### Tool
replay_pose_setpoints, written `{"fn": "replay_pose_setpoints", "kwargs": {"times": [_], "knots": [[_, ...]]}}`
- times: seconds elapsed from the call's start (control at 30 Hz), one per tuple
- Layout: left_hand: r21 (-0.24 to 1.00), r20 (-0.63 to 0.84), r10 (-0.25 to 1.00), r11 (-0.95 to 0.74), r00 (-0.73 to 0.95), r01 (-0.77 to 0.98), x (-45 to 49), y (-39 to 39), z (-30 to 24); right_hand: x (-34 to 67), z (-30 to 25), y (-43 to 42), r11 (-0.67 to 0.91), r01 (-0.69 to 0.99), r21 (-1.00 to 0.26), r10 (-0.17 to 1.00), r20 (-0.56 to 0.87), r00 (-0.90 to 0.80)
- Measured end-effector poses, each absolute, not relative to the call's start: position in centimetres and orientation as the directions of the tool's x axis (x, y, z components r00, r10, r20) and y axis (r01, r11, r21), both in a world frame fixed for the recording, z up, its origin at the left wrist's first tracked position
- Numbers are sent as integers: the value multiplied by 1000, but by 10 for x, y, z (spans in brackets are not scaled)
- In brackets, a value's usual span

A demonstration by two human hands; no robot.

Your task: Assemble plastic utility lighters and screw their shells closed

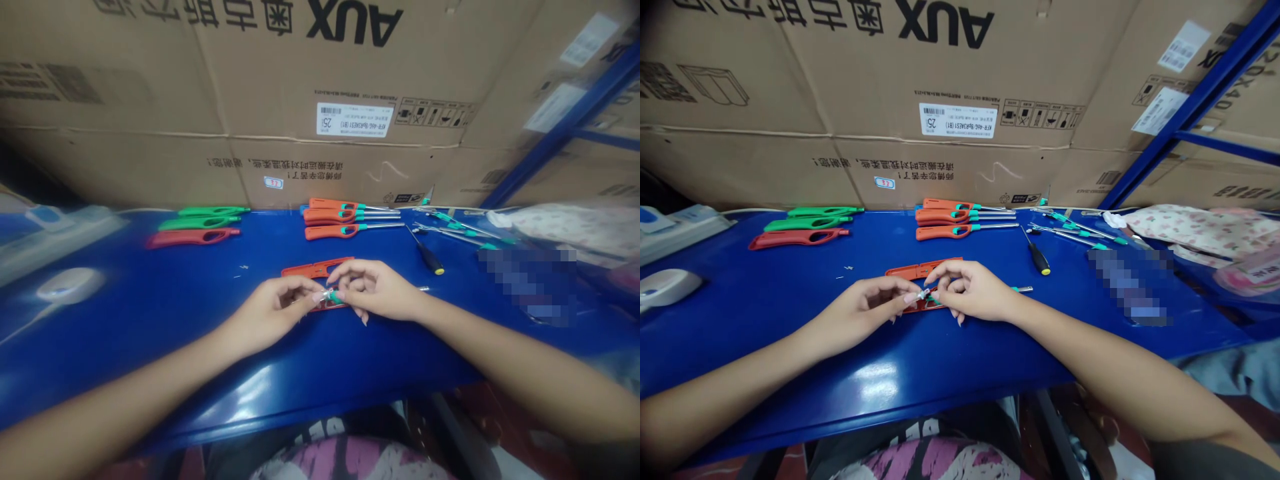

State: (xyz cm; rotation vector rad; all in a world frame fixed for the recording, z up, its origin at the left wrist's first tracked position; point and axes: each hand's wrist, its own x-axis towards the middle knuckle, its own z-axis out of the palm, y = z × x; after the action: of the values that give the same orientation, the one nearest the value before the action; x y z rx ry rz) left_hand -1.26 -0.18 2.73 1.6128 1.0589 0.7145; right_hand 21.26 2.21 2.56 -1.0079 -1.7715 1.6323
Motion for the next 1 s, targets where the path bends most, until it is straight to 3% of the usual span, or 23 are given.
{"fn": "replay_pose_setpoints", "kwargs": {"times": [0.23,0.43,0.8,1.0], "knots": [[986,-104,933,51,344,161,-14,2,20,213,25,22,-64,101,-993,812,-111,-573],[985,-95,933,37,348,170,-14,2,21,214,23,23,-30,217,-976,807,-152,-571],[993,-102,929,73,356,92,-15,3,15,214,22,23,-53,195,-979,809,-157,-567],[988,-107,931,61,348,140,-15,3,16,214,18,23,-45,188,-981,813,-145,-564]]}}
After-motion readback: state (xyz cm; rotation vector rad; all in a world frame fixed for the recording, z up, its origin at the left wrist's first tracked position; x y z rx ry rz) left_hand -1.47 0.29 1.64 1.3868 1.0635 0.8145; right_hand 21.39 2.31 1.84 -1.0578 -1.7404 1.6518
